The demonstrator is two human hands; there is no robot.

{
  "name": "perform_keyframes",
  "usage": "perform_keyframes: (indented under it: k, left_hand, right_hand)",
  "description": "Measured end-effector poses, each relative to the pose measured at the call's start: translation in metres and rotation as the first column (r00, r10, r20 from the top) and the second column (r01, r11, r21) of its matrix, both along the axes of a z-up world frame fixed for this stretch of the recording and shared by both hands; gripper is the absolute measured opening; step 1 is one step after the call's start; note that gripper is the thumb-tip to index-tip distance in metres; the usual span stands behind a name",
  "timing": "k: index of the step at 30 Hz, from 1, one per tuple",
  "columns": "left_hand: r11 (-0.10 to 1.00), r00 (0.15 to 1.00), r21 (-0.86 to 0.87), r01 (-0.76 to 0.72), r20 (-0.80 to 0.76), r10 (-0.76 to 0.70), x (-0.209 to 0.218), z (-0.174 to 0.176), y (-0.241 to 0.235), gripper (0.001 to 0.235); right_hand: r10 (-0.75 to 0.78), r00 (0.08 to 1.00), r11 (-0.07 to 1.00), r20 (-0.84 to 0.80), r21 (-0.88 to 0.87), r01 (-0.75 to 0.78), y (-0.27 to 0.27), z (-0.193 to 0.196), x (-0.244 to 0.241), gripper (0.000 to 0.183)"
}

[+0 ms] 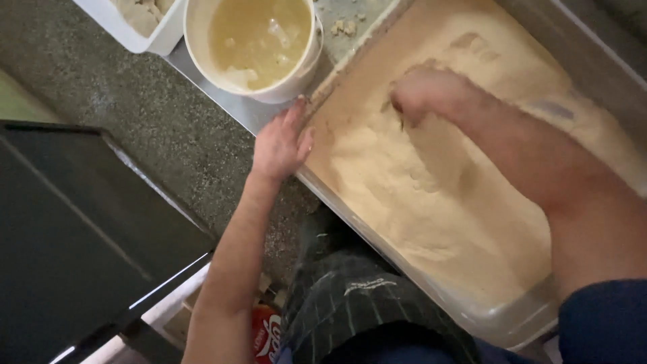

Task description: Breading pieces of meat by dipping them in a liquid wash and then coating them in breadcrumbs in a large tray.

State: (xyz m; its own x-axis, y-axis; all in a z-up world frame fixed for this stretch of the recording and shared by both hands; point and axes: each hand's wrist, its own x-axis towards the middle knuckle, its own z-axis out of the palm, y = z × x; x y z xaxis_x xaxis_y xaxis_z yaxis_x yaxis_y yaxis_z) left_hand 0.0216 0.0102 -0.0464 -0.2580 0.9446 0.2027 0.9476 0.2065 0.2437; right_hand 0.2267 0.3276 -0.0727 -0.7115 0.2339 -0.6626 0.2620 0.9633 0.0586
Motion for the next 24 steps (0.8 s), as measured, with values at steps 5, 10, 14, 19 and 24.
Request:
perform_keyframes:
  k: [5,10,14,19,24]
  left_hand:
    - [0.998,0.999,-0.055,-0.035,0.008,0.035,-0.006,0.001,0.003,0.074]
    - [0.991,0.997,-0.131,-0.035,0.058,0.043,-0.003,0.009,0.009,0.074]
    - [0.991,0.998,-0.123,-0.049,0.033,0.053,-0.002,0.010,0.015,0.074]
    - [0.997,1.000,-0.065,-0.029,0.005,0.030,-0.006,-0.003,0.014,0.071]
    - [0.997,0.998,-0.077,-0.012,0.055,0.017,-0.006,0.004,0.024,0.068]
  right_hand:
    - [-0.399,0.893,0.891,0.209,-0.142,0.431,0.028,-0.026,-0.020,0.067]
    - [-0.470,0.860,0.860,0.200,-0.117,0.497,0.024,-0.034,0.019,0.062]
    - [-0.391,0.894,0.890,0.220,-0.159,0.428,0.016,-0.002,0.045,0.078]
    - [-0.046,0.998,0.991,0.043,-0.122,0.051,-0.031,0.117,0.090,0.040]
    - [-0.258,0.961,0.965,-0.103,-0.064,0.252,-0.044,0.184,0.150,0.030]
